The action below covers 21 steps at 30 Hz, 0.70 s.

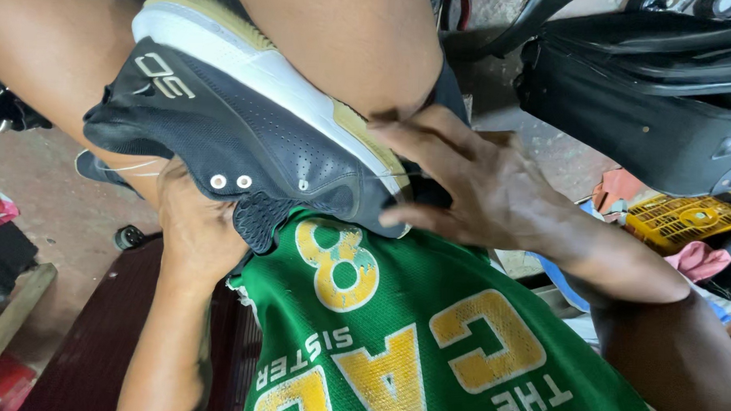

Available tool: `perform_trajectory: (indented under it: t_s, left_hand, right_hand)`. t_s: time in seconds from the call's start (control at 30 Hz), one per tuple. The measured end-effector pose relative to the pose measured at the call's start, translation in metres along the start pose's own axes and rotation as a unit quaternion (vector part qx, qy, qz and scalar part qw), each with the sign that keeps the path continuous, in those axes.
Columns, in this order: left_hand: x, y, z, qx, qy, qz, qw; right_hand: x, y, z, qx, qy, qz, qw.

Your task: The person stitches the sole of a black sneaker using a needle and thread. They hold the shoe with one hand and repeatedly push the needle through the sole while pulling the thread tight with the other hand.

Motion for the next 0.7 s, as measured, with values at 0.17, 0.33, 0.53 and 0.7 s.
perform_trajectory:
  t_s: [0.17, 0.33, 0.53, 0.7]
  left_hand:
    - [0.001, 0.0, -0.004, -0.062, 0.046, -0.082, 0.994]
    - [0.004, -0.006, 0.001, 0.028, 0.064, -0.093, 0.993]
    - [0.005, -0.008, 0.0, 0.118, -0.013, 0.042, 0.992]
    - [0.017, -0.011, -0.002, 0.113, 0.0, 0.017, 0.993]
  right_hand:
    - [-0.007, -0.001, 0.006, 0.067, -0.036, -0.015, 0.997]
    - [-0.011, 0.019, 0.007, 0.03, -0.01, 0.142, 0.989]
    - [-0.002, 0.007, 0.013, 0.031, -0.04, 0.475, 0.878]
    - [0.025, -0.01, 0.024, 0.088, -0.014, 0.512, 0.855]
Point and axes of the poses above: each hand's wrist, its own z-axis towards the middle knuckle, its own y-axis out of the back of the hand, x = y × z, the point moved 5 cm from there along z, towards the middle knuckle, and after that the axes turned 14 degrees about -y, right-handed, at the moved point
